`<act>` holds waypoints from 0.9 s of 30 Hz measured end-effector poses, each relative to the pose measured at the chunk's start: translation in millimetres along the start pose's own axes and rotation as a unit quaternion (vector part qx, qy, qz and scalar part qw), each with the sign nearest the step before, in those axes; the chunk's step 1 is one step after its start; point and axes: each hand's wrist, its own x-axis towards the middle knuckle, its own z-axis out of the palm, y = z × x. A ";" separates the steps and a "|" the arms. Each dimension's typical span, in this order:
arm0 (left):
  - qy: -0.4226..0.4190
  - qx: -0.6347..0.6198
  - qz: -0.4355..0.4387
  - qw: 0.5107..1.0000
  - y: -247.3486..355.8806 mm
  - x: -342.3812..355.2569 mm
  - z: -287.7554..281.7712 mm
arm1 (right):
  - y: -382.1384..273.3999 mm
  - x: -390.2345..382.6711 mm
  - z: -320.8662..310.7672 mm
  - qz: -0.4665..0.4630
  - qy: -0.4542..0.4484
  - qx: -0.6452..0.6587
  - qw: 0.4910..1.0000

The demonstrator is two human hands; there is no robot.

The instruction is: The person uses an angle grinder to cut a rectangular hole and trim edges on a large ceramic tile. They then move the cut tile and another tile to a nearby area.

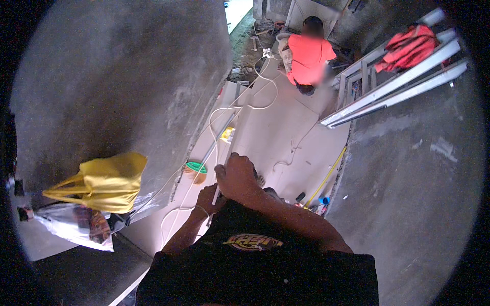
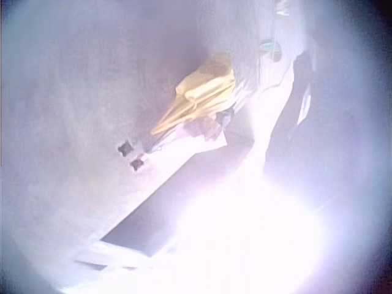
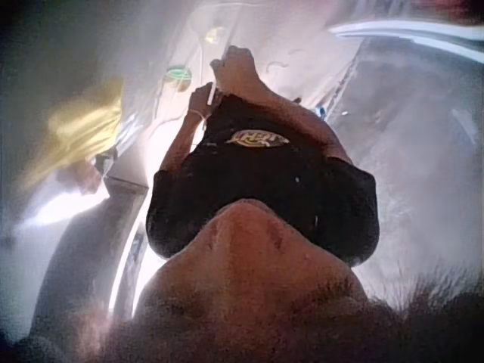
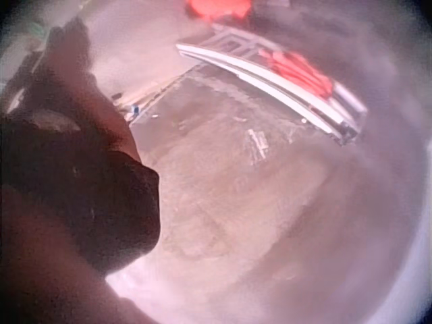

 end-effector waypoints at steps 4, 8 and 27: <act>0.028 0.045 -0.036 0.998 39.5 114.6 -15.6 | 47.4 100.5 -53.4 -0.051 -0.058 -0.010 0.997; 0.032 0.078 -0.033 0.996 59.4 227.7 -46.2 | 90.0 218.7 -82.6 -0.050 -0.041 -0.032 0.997; 0.095 0.004 -0.030 0.995 174.0 690.3 -306.6 | 222.2 732.1 -248.6 -0.072 -0.113 -0.025 0.991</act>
